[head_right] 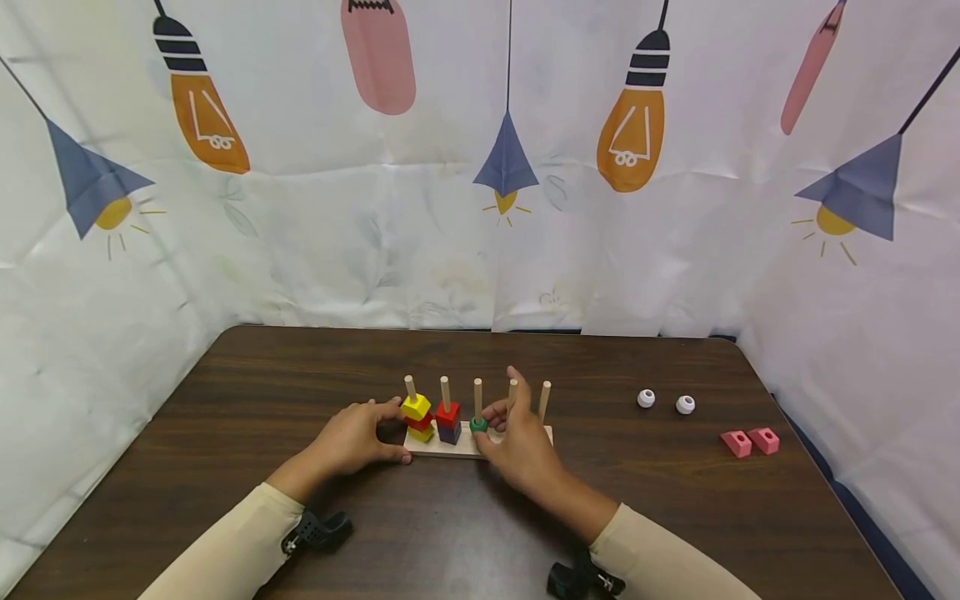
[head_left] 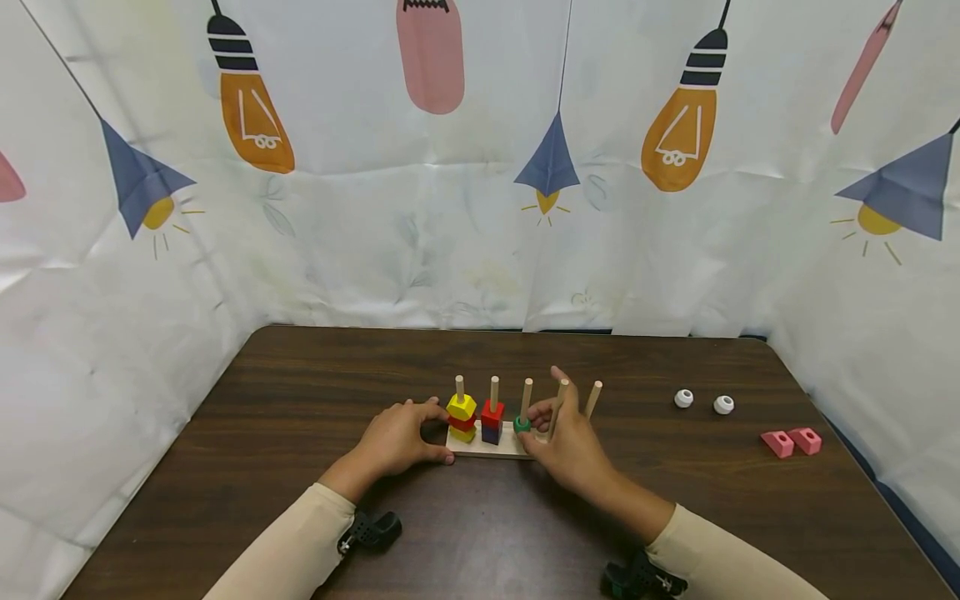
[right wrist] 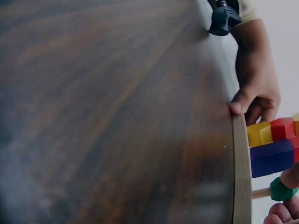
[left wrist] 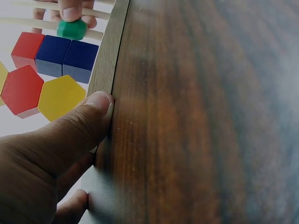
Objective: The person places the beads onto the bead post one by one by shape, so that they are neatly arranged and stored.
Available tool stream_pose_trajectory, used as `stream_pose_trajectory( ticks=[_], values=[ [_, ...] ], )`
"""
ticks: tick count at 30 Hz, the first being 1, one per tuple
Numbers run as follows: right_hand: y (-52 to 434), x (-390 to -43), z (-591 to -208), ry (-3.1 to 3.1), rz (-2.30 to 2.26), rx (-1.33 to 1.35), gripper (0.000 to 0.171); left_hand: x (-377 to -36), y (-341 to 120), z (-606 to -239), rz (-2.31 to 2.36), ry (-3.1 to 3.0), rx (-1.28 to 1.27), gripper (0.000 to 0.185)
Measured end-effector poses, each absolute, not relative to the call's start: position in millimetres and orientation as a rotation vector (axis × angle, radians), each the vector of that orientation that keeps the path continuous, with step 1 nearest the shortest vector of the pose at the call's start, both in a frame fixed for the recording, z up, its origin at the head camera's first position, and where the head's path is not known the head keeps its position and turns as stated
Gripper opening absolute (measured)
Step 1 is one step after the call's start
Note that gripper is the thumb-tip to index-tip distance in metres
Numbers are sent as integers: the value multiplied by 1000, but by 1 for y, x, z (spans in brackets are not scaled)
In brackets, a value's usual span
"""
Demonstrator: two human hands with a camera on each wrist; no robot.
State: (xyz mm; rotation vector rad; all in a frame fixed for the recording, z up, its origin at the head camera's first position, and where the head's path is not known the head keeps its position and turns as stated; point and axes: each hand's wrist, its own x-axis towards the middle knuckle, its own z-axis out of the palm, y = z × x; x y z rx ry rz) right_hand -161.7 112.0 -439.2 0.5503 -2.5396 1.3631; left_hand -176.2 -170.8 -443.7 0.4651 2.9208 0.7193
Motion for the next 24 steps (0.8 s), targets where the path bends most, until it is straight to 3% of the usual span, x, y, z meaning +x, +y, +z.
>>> stream_pose_trajectory(
  ticks=[24],
  values=[
    [122,-157,-450,-2660,1407,628,106,-176,-171,-443,709,2919,454,55]
  ],
)
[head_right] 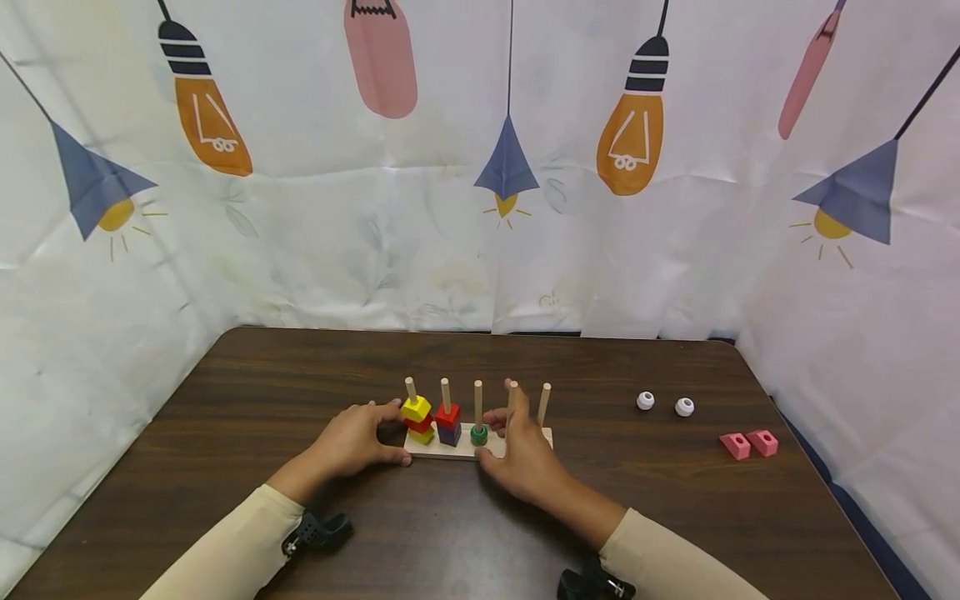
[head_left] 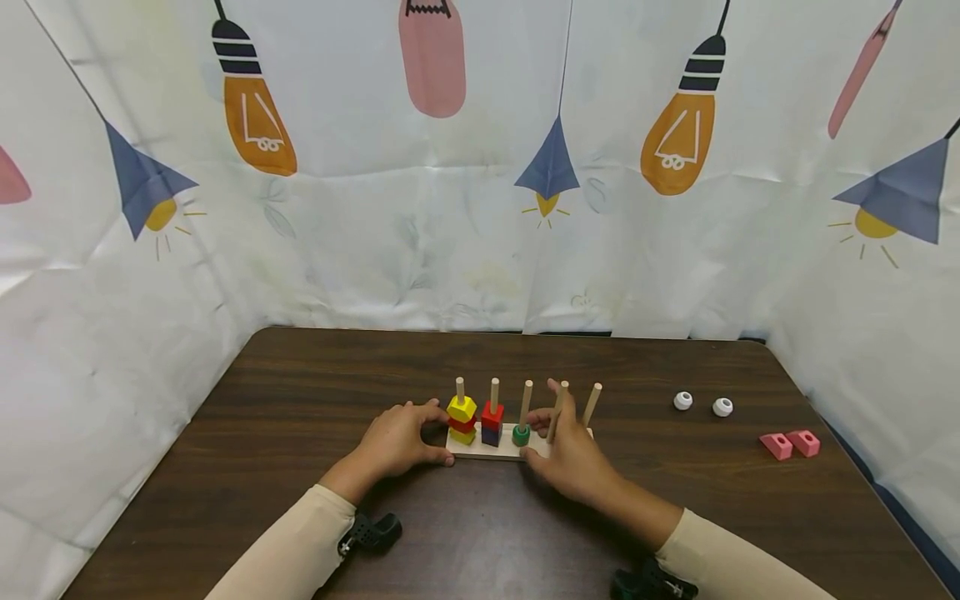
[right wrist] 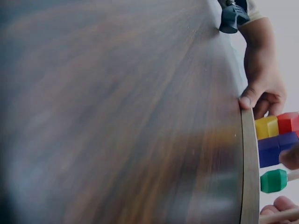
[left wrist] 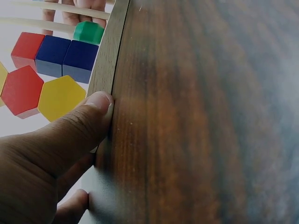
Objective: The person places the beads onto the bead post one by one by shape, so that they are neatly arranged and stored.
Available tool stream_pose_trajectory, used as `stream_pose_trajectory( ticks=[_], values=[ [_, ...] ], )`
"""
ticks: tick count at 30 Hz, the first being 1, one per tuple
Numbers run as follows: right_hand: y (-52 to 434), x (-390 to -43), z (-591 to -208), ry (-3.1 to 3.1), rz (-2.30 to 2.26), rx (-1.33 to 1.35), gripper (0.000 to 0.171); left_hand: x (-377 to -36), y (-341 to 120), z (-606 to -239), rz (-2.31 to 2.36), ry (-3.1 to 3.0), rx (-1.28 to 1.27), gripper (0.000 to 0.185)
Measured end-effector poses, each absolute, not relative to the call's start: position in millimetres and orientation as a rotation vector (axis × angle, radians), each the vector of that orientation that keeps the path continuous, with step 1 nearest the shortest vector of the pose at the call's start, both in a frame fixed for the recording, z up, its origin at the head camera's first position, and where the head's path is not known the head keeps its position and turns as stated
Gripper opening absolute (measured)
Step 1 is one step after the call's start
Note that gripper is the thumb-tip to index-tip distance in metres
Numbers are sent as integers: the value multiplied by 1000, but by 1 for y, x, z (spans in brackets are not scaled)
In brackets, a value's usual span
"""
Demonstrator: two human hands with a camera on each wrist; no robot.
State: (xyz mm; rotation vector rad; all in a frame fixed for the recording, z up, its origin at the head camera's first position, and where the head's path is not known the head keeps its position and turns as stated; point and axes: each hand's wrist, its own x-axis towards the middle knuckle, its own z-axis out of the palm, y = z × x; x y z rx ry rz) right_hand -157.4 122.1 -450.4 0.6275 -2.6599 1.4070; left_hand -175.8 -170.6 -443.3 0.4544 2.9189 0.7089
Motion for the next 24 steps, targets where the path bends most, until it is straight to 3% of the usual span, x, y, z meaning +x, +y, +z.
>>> stream_pose_trajectory(
  ticks=[10,20,24],
  values=[
    [149,-147,-444,-2855,1184,885,107,-177,-170,-445,719,2923,455,54],
    [178,-133,-433,-2945,982,1009,93,-178,-170,-444,721,2922,464,54],
    [194,-131,-432,-2962,963,1033,79,-178,-170,-444,710,2922,463,54]
  ],
)
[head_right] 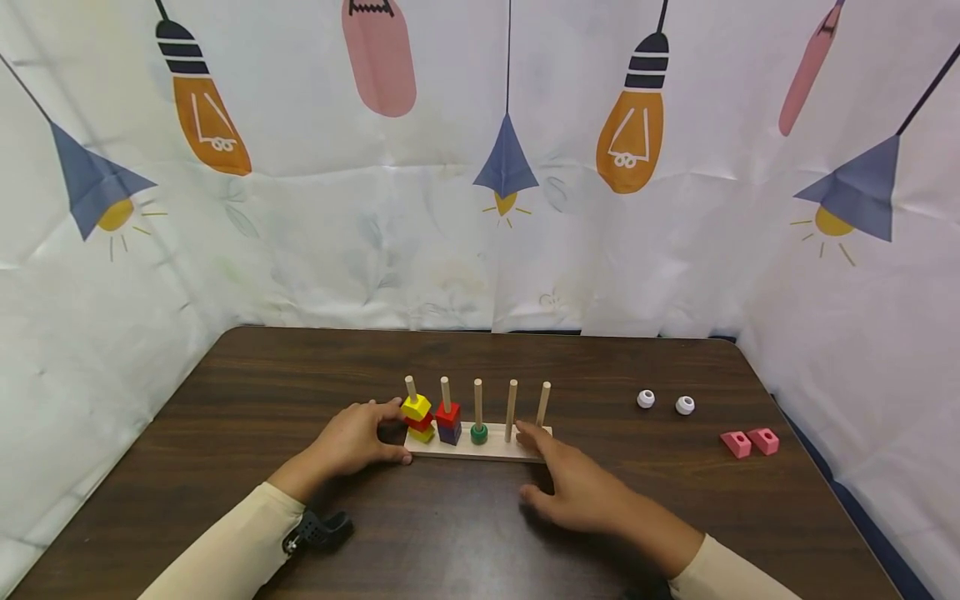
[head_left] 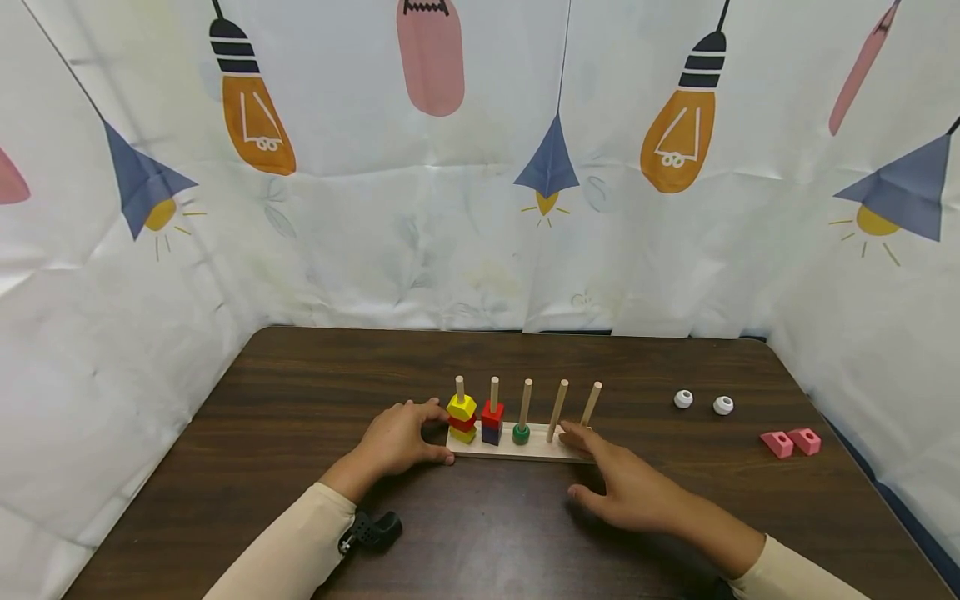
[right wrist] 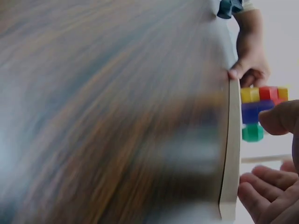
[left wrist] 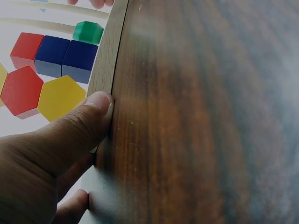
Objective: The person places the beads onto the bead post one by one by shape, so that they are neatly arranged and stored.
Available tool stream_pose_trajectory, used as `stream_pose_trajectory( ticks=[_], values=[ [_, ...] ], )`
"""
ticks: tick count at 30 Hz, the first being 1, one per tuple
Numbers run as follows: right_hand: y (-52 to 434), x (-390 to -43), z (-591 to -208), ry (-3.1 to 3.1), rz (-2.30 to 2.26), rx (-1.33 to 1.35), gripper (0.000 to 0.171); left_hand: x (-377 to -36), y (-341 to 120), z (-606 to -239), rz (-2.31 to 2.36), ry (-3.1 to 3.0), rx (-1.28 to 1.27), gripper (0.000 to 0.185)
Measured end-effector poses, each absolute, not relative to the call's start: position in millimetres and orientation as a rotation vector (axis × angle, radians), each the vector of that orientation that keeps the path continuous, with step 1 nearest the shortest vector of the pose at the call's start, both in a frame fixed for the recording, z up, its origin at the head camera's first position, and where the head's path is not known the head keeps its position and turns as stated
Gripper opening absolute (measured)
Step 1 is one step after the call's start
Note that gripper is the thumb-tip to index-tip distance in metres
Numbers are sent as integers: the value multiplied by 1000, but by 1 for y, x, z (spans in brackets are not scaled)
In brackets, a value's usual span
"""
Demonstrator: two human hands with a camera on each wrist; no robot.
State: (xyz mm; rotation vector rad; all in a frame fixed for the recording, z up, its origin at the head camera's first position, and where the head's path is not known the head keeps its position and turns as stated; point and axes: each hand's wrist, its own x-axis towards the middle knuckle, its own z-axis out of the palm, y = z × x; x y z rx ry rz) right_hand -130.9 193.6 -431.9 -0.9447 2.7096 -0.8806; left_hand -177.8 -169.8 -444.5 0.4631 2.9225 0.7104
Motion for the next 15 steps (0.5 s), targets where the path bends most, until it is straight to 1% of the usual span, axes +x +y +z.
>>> stream_pose_trajectory(
  ticks=[4,6,11,15],
  values=[
    [210,-131,-431,2713,-871,-980,58,-177,-170,-445,704,2918,455,55],
    [218,-132,-431,2726,-870,-1008,49,-177,-170,-445,705,2914,451,56],
    [235,-136,-433,2784,-872,-1029,38,-178,-170,-445,712,2912,443,58],
    [246,-141,-434,2863,-837,-975,35,-178,-170,-445,706,2914,450,58]
  ],
)
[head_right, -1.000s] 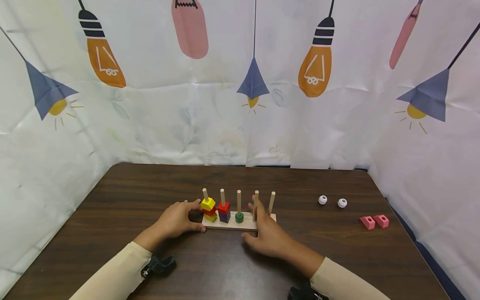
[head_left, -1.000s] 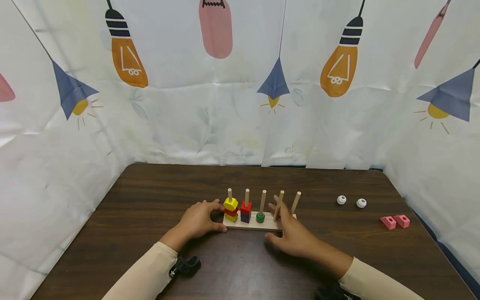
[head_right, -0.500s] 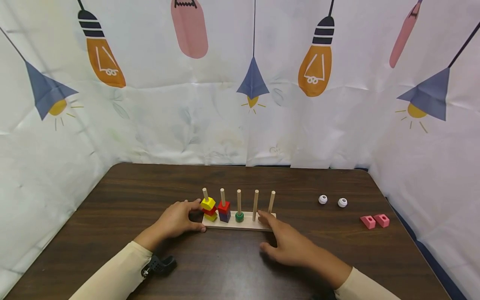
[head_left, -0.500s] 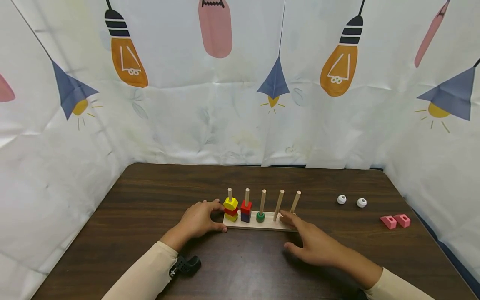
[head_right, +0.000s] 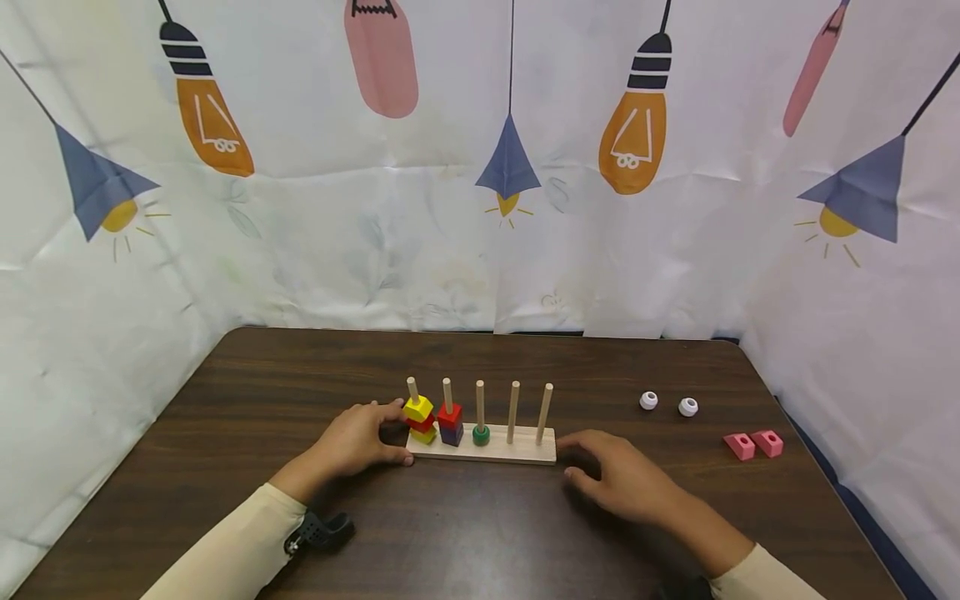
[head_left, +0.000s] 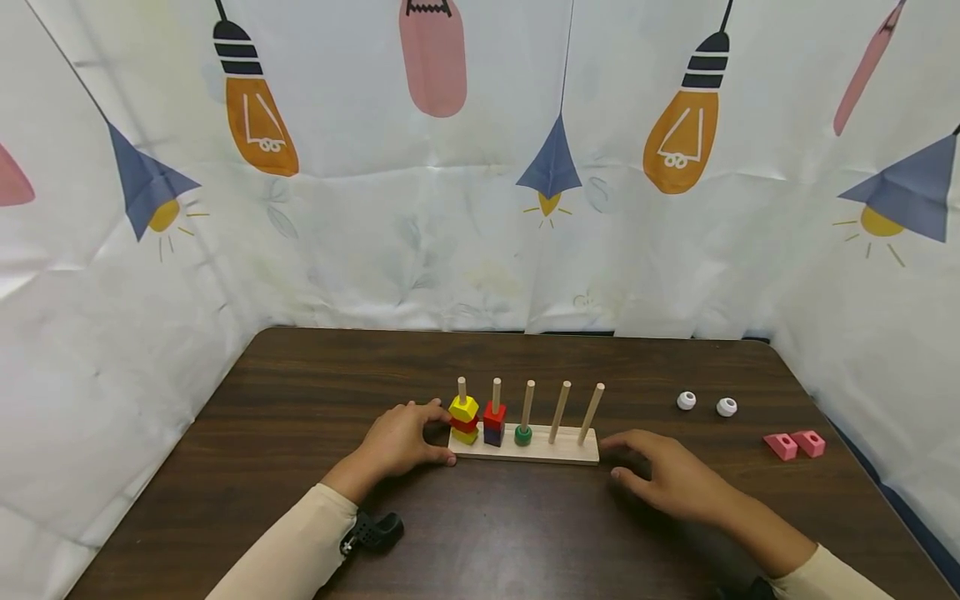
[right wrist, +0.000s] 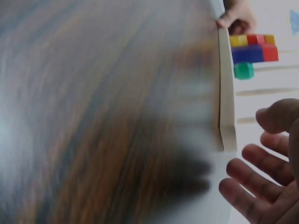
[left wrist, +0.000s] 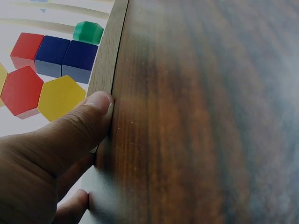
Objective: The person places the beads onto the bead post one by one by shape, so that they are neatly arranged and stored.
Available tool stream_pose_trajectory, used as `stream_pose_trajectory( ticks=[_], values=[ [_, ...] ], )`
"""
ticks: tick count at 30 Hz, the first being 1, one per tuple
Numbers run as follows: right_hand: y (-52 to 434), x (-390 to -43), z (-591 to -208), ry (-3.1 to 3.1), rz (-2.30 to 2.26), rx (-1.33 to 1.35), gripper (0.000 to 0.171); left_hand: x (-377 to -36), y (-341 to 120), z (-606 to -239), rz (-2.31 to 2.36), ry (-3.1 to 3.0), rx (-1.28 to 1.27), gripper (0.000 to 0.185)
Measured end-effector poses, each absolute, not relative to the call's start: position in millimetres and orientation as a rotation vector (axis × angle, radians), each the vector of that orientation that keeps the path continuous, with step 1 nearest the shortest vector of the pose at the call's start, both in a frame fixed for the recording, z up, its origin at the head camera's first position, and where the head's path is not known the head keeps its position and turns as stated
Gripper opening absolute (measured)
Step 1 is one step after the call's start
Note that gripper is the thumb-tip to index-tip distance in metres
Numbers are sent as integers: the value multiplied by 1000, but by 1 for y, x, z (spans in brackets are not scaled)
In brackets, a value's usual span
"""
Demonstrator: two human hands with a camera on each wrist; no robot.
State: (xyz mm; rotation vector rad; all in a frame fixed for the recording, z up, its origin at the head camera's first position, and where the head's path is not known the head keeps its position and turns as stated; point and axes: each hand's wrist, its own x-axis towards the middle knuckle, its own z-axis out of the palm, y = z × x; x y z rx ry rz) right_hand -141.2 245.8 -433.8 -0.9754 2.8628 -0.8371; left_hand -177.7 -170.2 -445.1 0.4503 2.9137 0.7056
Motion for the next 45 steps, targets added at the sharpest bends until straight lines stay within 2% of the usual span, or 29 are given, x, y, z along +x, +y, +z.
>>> stream_pose_trajectory(
  ticks=[17,28,45],
  values=[
    [309,-173,-427,3151,-816,-378,44,-176,-168,-444,696,2918,463,55],
    [327,-189,-435,3121,-744,-316,51,-176,-168,-443,696,2914,455,55],
    [325,-205,-439,3151,-716,-190,32,-177,-169,-443,693,2916,440,56]
  ],
)
